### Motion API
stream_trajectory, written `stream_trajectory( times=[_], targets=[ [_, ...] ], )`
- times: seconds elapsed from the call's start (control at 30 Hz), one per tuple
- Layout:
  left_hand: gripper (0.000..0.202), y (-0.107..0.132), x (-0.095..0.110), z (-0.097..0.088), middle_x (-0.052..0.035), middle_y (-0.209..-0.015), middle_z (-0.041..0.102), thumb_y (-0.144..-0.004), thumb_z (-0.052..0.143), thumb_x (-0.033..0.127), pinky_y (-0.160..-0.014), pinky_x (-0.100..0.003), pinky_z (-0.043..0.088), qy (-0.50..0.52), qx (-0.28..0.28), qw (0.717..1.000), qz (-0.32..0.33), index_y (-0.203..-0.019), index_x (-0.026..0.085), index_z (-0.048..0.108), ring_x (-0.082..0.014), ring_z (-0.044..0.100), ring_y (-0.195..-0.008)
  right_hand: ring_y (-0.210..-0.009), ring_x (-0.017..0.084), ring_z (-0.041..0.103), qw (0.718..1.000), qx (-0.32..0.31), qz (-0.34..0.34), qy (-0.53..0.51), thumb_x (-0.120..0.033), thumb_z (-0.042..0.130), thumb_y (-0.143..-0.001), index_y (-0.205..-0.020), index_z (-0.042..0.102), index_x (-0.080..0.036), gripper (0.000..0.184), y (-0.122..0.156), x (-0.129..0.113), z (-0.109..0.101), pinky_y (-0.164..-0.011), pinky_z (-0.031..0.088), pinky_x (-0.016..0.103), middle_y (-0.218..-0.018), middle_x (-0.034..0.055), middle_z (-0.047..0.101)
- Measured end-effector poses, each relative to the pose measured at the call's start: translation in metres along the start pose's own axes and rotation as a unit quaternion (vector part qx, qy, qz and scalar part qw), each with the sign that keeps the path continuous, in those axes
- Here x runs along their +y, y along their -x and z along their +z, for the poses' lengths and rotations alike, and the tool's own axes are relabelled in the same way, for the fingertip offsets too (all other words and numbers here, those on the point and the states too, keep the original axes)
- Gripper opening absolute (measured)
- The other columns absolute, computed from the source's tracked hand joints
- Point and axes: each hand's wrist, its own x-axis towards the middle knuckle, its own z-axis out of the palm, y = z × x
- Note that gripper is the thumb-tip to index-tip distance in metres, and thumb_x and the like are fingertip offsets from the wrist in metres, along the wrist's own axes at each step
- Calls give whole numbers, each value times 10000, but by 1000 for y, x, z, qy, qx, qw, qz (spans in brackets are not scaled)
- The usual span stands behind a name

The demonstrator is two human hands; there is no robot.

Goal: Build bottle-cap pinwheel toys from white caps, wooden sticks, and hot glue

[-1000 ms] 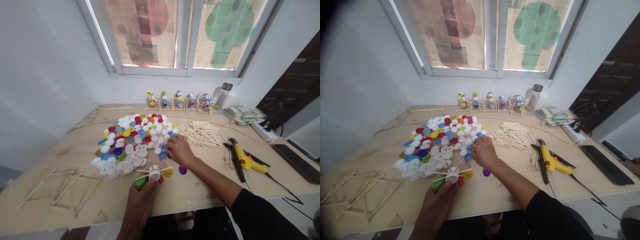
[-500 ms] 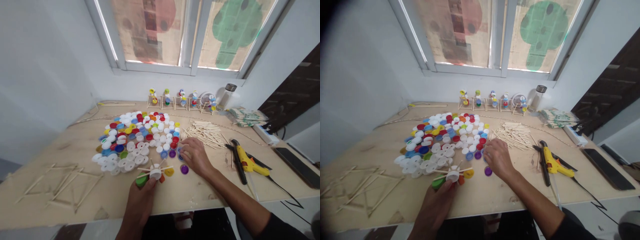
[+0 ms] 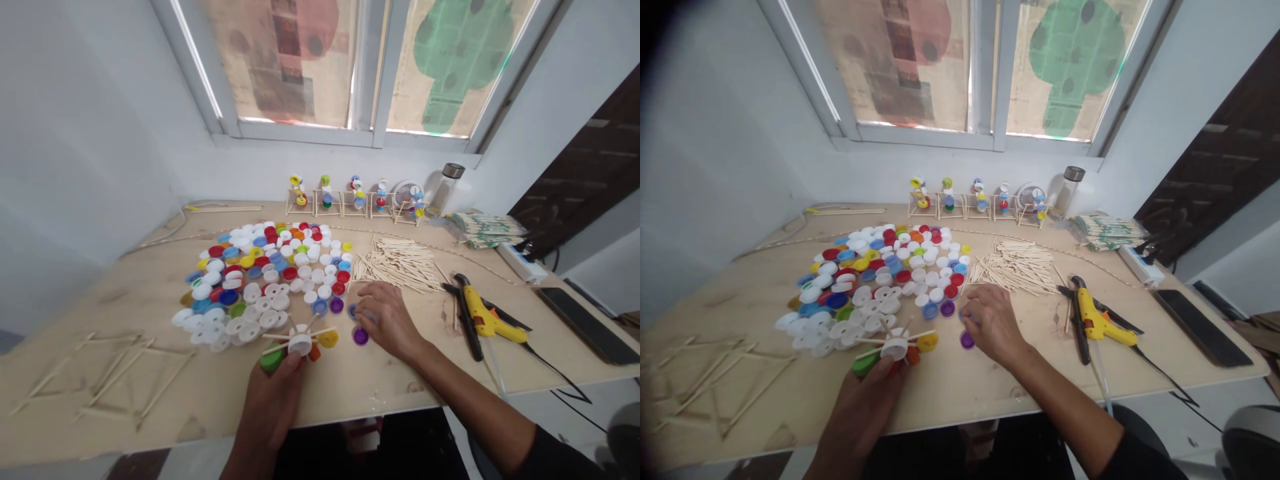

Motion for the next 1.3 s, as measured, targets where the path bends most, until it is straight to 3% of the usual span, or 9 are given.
stream_trajectory(
  times=[0.3,0.6,0.73,0.97,1.1,1.3],
  targets=[
    [305,2,1,0,-24,-662,687,-480,869,311,-734,-235,507,5,6,1000,5,-709,162,732,-147,630,-701,-1048,257,477,998,-29,-16,48,-197,653,-803,-740,693,-195,74,-30,-16,32,-905,317,413,-940,72,649],
    [298,0,-1,-2,-32,-709,692,-500,859,277,-725,-254,509,24,4,1000,11,-740,161,725,-151,622,-709,-1041,226,498,998,-50,-33,-2,-209,658,-811,-755,695,-217,68,1,-20,7,-896,327,382,-1014,44,642],
    [317,-1,-1,0,-32,-705,695,-481,870,288,-736,-239,507,23,7,1000,6,-732,160,725,-151,626,-727,-998,210,516,999,-24,3,32,-197,636,-818,-793,693,-218,65,-11,-10,-1,-879,328,359,-986,38,659],
    [282,-2,-1,0,-20,-727,704,-476,872,257,-748,-251,522,46,13,999,5,-706,182,727,-139,634,-706,-947,251,481,988,-24,53,146,-236,576,-844,-814,700,-198,133,-53,3,19,-863,286,405,-897,77,652],
    [286,-2,0,2,-20,-708,705,-465,878,256,-726,-244,531,52,17,999,4,-695,179,728,-139,641,-685,-939,278,456,981,-22,69,179,-286,570,-840,-764,696,-174,185,-61,6,29,-851,273,428,-895,115,637],
    [304,-1,2,3,-24,-714,706,-463,878,246,-716,-242,540,57,27,998,-1,-716,171,727,-142,643,-682,-930,264,451,978,-22,77,192,-285,567,-838,-765,681,-181,171,-62,6,35,-834,266,406,-891,101,635]
  ],
)
